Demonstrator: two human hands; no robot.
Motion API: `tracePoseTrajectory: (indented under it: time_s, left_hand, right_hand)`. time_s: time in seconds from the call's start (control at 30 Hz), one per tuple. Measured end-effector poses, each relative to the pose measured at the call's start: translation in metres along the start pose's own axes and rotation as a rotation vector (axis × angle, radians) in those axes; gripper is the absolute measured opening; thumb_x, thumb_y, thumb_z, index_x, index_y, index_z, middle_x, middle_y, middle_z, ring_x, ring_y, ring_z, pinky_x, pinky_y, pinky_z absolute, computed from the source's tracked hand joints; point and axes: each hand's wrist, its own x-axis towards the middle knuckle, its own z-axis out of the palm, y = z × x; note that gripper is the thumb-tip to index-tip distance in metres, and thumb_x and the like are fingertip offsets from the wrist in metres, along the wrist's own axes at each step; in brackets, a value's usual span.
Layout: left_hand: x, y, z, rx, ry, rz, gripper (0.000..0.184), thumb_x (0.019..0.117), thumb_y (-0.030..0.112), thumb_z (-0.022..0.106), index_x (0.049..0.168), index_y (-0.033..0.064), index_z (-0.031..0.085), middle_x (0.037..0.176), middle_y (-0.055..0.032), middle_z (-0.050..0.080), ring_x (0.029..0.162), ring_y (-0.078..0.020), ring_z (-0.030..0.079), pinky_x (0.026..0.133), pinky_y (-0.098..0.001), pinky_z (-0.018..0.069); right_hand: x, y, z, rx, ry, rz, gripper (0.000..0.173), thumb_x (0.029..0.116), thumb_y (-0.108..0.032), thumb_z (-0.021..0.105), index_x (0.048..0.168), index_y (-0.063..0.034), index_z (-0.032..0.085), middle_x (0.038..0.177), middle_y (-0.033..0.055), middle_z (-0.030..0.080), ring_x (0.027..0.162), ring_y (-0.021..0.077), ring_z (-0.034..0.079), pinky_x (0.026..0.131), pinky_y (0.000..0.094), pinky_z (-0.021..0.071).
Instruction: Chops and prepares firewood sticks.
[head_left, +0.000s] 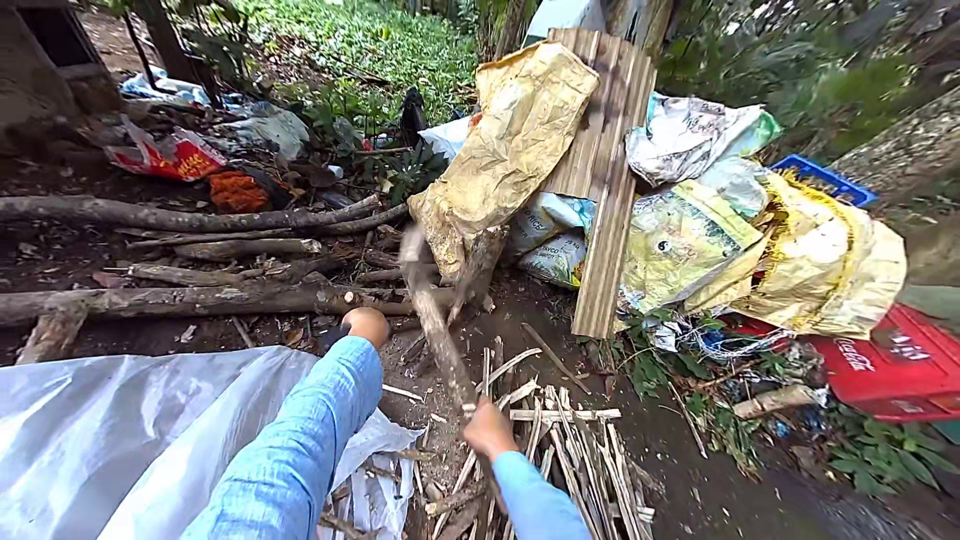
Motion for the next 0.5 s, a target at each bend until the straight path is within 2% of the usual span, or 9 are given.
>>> tracePoseTrajectory:
  time_s: [0.07, 0.17, 0.27, 0.33, 0.4, 0.47, 0.5]
  left_hand:
    - [-0.006, -0.011, 0.008, -0.029, -0.026, 0.024, 0.043, 0.0907, 0.028, 0.072, 0.115, -0.0070, 0.069, 0.129, -0.0275, 0.065, 0.120, -0.0449, 0.063, 0.092, -0.0660, 0.0515]
    - [0.004, -0.025, 0.015, -0.012, -0.074, 0.027, 0.044, 0.0885, 0.032, 0.074, 0.111, -0.0053, 0.070, 0.128, -0.0260, 0.066, 0.120, -0.0430, 0.063, 0.093, -0.0666, 0.0510]
    - [0.012, -0.030, 0.023, -0.016, -0.079, 0.018, 0.045, 0.0861, 0.031, 0.078, 0.111, -0.0052, 0.070, 0.127, -0.0255, 0.066, 0.120, -0.0428, 0.064, 0.093, -0.0666, 0.0507]
    - [0.014, -0.030, 0.023, -0.018, -0.071, 0.002, 0.045, 0.0851, 0.032, 0.078, 0.111, -0.0047, 0.070, 0.127, -0.0250, 0.067, 0.119, -0.0424, 0.064, 0.093, -0.0656, 0.0510]
    - [0.015, -0.028, 0.021, -0.012, -0.061, -0.015, 0.049, 0.0833, 0.034, 0.080, 0.112, -0.0051, 0.070, 0.127, -0.0256, 0.066, 0.119, -0.0427, 0.064, 0.092, -0.0653, 0.0515]
    - [0.018, -0.026, 0.019, 0.013, -0.063, -0.011, 0.051, 0.0830, 0.035, 0.080, 0.111, -0.0055, 0.069, 0.126, -0.0262, 0.066, 0.118, -0.0431, 0.064, 0.091, -0.0651, 0.0518]
    - [0.020, -0.026, 0.019, 0.030, -0.064, -0.009, 0.051, 0.0830, 0.035, 0.080, 0.111, -0.0056, 0.069, 0.126, -0.0260, 0.066, 0.118, -0.0428, 0.064, 0.091, -0.0648, 0.0520]
  right_hand:
    - [0.017, 0.008, 0.029, -0.103, -0.155, 0.111, 0.087, 0.0800, -0.024, 0.081, 0.153, -0.0049, 0.039, 0.133, 0.0226, 0.065, 0.124, 0.0393, 0.064, 0.103, 0.0614, 0.0504]
    - [0.012, 0.011, 0.033, -0.043, -0.181, 0.076, 0.082, 0.0781, -0.026, 0.082, 0.149, -0.0058, 0.046, 0.131, 0.0209, 0.066, 0.123, 0.0372, 0.064, 0.102, 0.0599, 0.0508]
    - [0.003, 0.016, 0.023, 0.390, -0.243, -0.020, 0.077, 0.0710, -0.003, 0.086, 0.140, 0.0032, 0.053, 0.131, 0.0254, 0.063, 0.122, 0.0360, 0.062, 0.104, 0.0551, 0.0497]
    - [-0.019, 0.015, 0.003, 0.617, -0.298, -0.077, 0.070, 0.0714, 0.007, 0.082, 0.135, 0.0052, 0.054, 0.123, 0.0238, 0.064, 0.109, 0.0313, 0.066, 0.094, 0.0486, 0.0559]
    - [-0.044, 0.019, -0.027, 0.700, -0.243, -0.196, 0.070, 0.0659, 0.007, 0.080, 0.131, 0.0044, 0.055, 0.112, 0.0195, 0.068, 0.096, 0.0259, 0.070, 0.085, 0.0441, 0.0600]
    - [-0.066, 0.024, -0.070, 0.691, -0.035, -0.375, 0.078, 0.0569, -0.005, 0.082, 0.130, 0.0025, 0.057, 0.105, 0.0122, 0.072, 0.091, 0.0181, 0.071, 0.082, 0.0387, 0.0612]
    - [-0.075, 0.024, -0.094, 0.684, 0.119, -0.481, 0.081, 0.0554, -0.014, 0.083, 0.130, 0.0030, 0.057, 0.101, 0.0080, 0.072, 0.087, 0.0129, 0.071, 0.079, 0.0341, 0.0614]
